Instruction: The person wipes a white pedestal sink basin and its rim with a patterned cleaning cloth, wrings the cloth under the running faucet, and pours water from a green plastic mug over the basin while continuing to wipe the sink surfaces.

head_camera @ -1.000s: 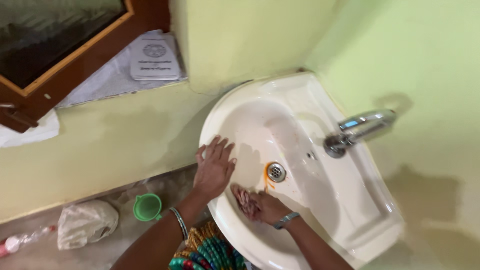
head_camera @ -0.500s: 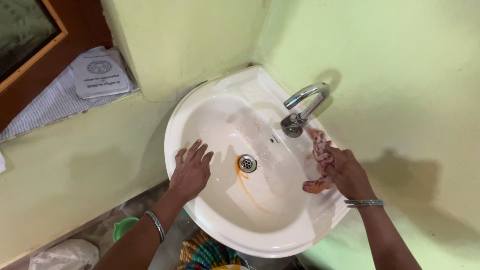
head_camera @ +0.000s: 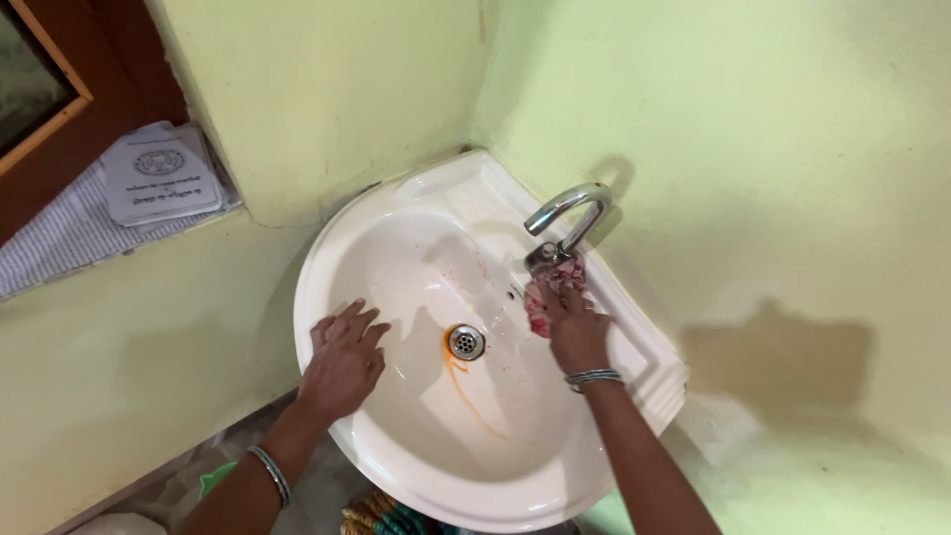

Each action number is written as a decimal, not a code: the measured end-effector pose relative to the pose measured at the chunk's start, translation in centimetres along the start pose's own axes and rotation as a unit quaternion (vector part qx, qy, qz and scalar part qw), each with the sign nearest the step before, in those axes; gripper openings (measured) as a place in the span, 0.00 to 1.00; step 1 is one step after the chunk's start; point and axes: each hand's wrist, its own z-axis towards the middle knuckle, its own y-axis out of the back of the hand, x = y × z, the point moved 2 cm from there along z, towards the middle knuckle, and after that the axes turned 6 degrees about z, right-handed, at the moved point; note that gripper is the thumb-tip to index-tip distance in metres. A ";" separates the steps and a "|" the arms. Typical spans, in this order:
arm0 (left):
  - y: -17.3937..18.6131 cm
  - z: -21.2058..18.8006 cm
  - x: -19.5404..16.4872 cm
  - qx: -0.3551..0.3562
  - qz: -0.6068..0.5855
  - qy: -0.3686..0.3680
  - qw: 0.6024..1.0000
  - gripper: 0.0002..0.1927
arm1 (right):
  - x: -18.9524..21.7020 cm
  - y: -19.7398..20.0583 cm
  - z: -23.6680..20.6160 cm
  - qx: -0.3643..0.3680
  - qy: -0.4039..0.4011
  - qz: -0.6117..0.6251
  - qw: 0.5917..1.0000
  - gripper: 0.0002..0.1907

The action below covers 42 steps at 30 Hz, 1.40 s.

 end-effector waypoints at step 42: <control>-1.7 0.6 1.0 0.036 0.006 0.007 0.999 0.22 | 7.8 18.4 11.4 -0.309 0.113 0.253 0.910 0.15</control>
